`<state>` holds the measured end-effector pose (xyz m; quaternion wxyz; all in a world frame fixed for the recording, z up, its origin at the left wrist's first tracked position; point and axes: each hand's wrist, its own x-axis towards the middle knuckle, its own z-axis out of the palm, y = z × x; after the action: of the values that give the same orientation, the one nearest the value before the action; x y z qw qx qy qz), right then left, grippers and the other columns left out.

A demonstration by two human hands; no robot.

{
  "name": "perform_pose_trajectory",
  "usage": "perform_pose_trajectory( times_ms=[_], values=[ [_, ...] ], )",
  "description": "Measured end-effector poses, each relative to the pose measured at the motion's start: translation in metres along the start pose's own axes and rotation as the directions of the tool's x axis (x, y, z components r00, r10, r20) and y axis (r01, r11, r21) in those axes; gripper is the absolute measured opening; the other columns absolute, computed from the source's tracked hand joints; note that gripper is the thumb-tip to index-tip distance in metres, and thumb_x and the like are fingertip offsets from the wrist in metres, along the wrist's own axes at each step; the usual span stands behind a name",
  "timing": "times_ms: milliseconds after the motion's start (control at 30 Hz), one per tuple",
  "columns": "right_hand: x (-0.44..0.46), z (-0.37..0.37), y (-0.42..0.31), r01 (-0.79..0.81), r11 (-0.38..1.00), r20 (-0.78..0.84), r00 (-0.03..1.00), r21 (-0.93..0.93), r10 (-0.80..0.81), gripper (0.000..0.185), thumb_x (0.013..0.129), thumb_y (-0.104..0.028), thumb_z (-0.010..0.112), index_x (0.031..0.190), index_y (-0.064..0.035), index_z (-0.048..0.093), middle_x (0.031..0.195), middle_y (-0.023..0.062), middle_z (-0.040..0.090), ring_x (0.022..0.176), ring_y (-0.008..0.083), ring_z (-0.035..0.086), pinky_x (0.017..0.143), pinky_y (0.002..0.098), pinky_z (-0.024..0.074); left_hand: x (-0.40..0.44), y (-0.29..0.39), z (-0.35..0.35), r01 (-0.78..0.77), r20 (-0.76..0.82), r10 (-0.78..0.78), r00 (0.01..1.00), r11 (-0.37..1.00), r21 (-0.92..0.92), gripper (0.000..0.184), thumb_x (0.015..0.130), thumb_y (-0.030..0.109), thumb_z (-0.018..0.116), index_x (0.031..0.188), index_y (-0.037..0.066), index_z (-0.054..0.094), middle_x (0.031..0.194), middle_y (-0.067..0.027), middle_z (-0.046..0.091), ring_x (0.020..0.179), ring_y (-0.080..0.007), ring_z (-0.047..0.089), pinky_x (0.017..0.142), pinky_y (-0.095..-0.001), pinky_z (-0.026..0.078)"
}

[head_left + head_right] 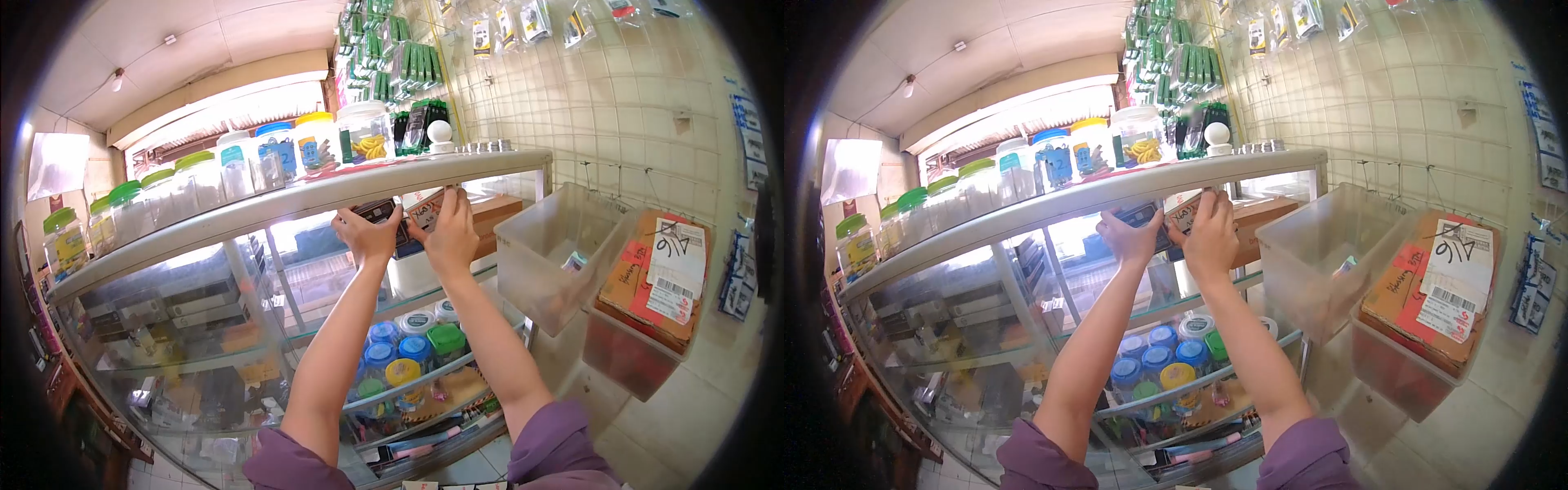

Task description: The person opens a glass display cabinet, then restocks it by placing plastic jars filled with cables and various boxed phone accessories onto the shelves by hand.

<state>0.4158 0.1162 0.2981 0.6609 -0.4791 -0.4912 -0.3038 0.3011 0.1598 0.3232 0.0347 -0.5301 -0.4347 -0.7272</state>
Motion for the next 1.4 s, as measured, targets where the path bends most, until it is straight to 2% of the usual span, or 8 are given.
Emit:
perform_pose_trajectory(
  times_ms=[167,433,733,867,933,1167,1267,1400],
  values=[
    [-0.002,0.038,0.021,0.084,0.992,-0.172,0.98,-0.09,-0.098,0.075,0.074,-0.045,0.076,0.127,-0.0021,0.045,0.129,0.0211,0.048,0.119,0.0364,0.05,0.093,0.0478,0.046,0.014,-0.017,0.021,-0.154,-0.015,0.154,0.988,0.988,0.014,0.089,0.065,0.041,0.083,0.129,-0.004,0.04,0.128,-0.0289,0.041,0.119,-0.0441,0.04,0.103,-0.0538,0.031],
    [0.029,0.065,0.027,-0.206,0.972,-0.042,0.978,-0.115,0.203,0.067,0.082,-0.045,0.069,0.127,0.0002,0.048,0.138,0.0247,0.039,0.129,0.0396,0.039,0.099,0.0536,0.0363,0.034,-0.011,0.042,-0.281,0.275,0.259,0.926,0.959,0.043,0.044,0.08,0.022,0.073,0.116,0.0,0.06,0.114,-0.0256,0.059,0.114,-0.0427,0.05,0.101,-0.0488,0.035],
    [0.057,0.103,0.07,-0.056,0.991,-0.081,0.996,-0.119,0.046,0.037,0.089,-0.024,0.063,0.111,0.0055,0.061,0.131,0.0256,0.042,0.125,0.0413,0.042,0.095,0.0542,0.0451,0.05,-0.031,0.083,-0.338,0.369,0.295,0.881,0.94,0.056,0.047,0.079,0.019,0.074,0.12,0.0,0.058,0.123,-0.0257,0.056,0.118,-0.0437,0.049,0.1,-0.0462,0.038],
    [0.06,0.101,0.064,-0.262,0.95,0.082,0.957,-0.171,0.279,0.023,0.09,-0.015,0.058,0.102,0.0038,0.065,0.124,0.0241,0.045,0.123,0.0393,0.045,0.085,0.0468,0.0539,0.053,-0.036,0.084,-0.354,0.342,0.29,0.894,0.925,0.14,0.054,0.08,0.025,0.074,0.124,0.001,0.056,0.127,-0.0249,0.054,0.12,-0.0425,0.049,0.102,-0.0451,0.038],
    [0.062,0.111,0.072,-0.132,0.923,0.14,0.971,-0.362,0.194,0.02,0.092,-0.014,0.054,0.101,-0.0001,0.066,0.115,0.0223,0.051,0.113,0.0395,0.056,0.078,0.0394,0.0575,0.059,-0.044,0.091,-0.309,0.307,0.247,0.919,0.936,0.171,0.059,0.081,0.033,0.073,0.128,0.002,0.053,0.127,-0.0237,0.055,0.121,-0.0411,0.049,0.103,-0.0438,0.038],
    [0.067,0.104,0.081,-0.177,0.93,0.211,0.944,-0.323,0.253,0.017,0.091,-0.014,0.055,0.1,-0.0048,0.067,0.101,0.0189,0.061,0.084,0.0384,0.068,0.076,0.0393,0.0574,0.054,-0.04,0.102,-0.166,0.358,0.072,0.931,0.957,0.238,0.079,0.077,0.043,0.076,0.137,0.004,0.043,0.138,-0.0223,0.045,0.132,-0.0376,0.039,0.109,-0.0429,0.035],
    [0.076,0.108,0.091,-0.146,0.935,0.185,0.959,-0.323,0.214,0.017,0.089,-0.015,0.057,0.098,-0.0074,0.069,0.101,0.0199,0.065,0.087,0.0346,0.069,0.076,0.0406,0.0567,0.047,-0.046,0.105,-0.273,0.245,0.23,0.942,0.948,0.161,0.061,0.078,0.037,0.075,0.125,0.003,0.055,0.128,-0.0227,0.054,0.118,-0.0395,0.051,0.103,-0.0446,0.039],
    [0.088,0.103,0.089,-0.157,0.932,0.413,0.863,-0.326,0.29,0.02,0.088,-0.019,0.058,0.1,-0.0103,0.071,0.106,0.0189,0.068,0.096,0.0313,0.069,0.08,0.0428,0.055,0.044,-0.054,0.112,-0.337,0.19,0.318,0.929,0.938,0.078,0.069,0.077,0.033,0.076,0.132,0.003,0.047,0.136,-0.0248,0.04,0.129,-0.0423,0.037,0.109,-0.0473,0.032]
  ],
)
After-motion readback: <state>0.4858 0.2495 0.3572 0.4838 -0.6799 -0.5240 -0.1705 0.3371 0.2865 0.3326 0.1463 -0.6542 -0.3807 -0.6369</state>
